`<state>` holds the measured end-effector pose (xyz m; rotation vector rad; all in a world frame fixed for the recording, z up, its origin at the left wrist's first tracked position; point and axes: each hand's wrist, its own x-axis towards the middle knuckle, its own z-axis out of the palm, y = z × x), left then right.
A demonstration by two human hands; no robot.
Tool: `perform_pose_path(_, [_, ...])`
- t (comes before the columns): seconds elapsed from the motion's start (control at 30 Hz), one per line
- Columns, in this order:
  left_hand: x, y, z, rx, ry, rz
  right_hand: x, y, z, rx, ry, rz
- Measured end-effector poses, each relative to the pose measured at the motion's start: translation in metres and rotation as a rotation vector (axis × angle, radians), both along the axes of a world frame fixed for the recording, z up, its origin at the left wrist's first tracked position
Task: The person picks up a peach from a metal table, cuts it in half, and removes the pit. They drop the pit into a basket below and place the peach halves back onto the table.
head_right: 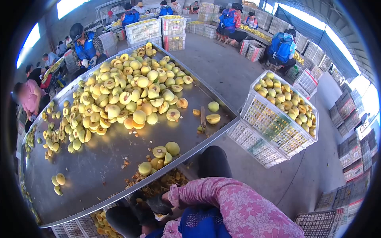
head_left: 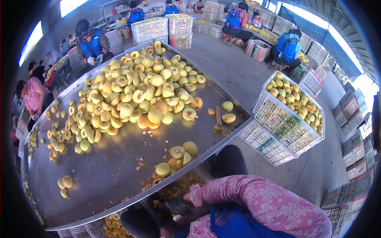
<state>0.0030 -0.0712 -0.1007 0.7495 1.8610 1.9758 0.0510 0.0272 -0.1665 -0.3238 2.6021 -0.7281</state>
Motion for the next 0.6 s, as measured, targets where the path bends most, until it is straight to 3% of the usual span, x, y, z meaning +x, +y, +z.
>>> perform_pose_path(0.1, [0.009,0.008,0.021,0.097,-0.278,-0.004,0.004,0.020,0.036,0.101,0.030,0.364])
perform_pose_path(0.13, [0.014,0.002,0.026,0.112,-0.376,0.014,0.007,0.022,0.062,0.036,-0.106,0.273])
perform_pose_path(0.17, [0.010,0.001,0.029,-0.012,-0.141,-0.017,0.010,0.023,0.090,-0.026,-0.231,0.171])
perform_pose_path(0.2, [0.004,0.000,0.027,-0.147,0.089,-0.055,0.018,0.028,0.130,-0.152,-0.517,-0.149])
perform_pose_path(0.27, [0.002,-0.001,0.000,-0.021,-0.186,-0.035,0.028,0.026,0.147,-0.157,-0.430,-0.237])
perform_pose_path(0.3, [0.003,-0.008,0.004,-0.052,-0.200,-0.008,0.033,0.014,0.140,-0.184,-0.449,-0.207])
perform_pose_path(0.4, [0.000,0.003,0.013,0.114,-0.346,0.055,0.036,0.005,0.107,-0.462,-0.175,-0.541])
perform_pose_path(0.43, [0.001,0.008,0.016,0.183,-0.377,0.055,0.037,0.002,0.099,-0.574,-0.199,-0.600])
perform_pose_path(0.53, [-0.001,0.000,0.004,0.234,-0.411,0.069,0.035,-0.010,0.062,-0.704,-0.106,-0.565])
perform_pose_path(0.6, [-0.005,0.009,0.004,0.331,-0.676,0.097,0.033,-0.011,0.057,-0.725,-0.323,-0.513])
